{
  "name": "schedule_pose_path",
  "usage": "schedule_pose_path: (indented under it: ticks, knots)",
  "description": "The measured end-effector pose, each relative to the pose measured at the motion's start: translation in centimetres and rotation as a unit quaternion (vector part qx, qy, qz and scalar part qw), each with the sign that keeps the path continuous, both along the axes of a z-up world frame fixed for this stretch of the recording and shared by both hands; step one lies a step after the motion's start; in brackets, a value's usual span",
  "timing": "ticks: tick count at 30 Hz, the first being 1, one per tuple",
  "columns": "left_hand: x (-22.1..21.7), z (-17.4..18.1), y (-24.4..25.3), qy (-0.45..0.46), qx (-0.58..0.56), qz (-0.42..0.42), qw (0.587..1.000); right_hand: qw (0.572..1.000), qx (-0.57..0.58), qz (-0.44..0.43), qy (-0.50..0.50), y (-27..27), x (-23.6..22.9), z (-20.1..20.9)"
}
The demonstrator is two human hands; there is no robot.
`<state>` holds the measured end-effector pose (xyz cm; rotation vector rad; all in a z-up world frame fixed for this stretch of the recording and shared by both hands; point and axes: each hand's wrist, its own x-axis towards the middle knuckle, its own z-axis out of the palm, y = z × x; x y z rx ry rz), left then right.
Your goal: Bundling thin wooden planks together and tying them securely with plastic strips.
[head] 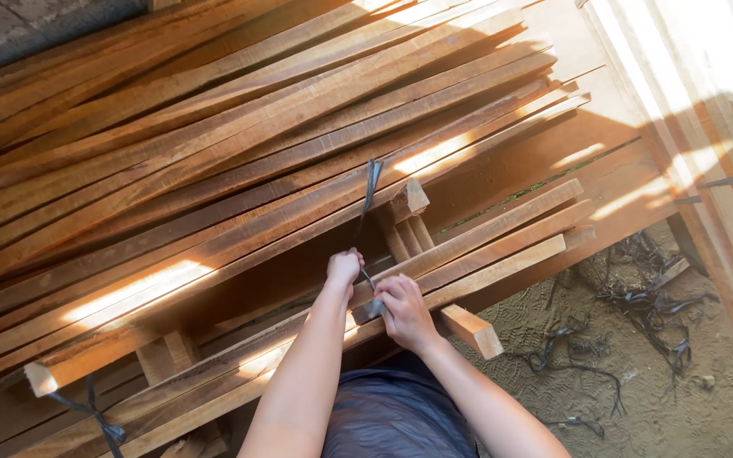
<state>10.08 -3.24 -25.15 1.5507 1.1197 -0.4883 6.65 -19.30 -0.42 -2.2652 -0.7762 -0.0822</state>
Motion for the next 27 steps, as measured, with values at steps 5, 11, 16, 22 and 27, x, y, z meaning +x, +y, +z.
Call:
schedule_pose_path:
  ticks: [5,11,16,22,27]
  knots:
    - [-0.7,0.3,0.1,0.009,0.029,0.013,0.999,0.997,0.003,0.025,-0.075,0.4,0.0,-0.1]
    - [-1.4,10.2,2.4,-0.025,-0.023,-0.141,0.989,0.987,-0.037,0.015,-0.159,0.7,0.1,-0.2]
    - [-2.7,18.1,2.6,-0.027,-0.033,-0.36,0.932,0.979,-0.046,-0.003,-0.2,1.0,0.4,-0.7]
    - [-2.6,14.6,1.1,-0.108,0.015,-0.307,0.945,0.98,-0.049,-0.009,-0.193,0.9,0.0,0.0]
    - [-1.8,5.8,-0.2,-0.043,-0.144,-0.013,0.989,0.994,0.017,-0.021,-0.103,1.6,1.0,2.1]
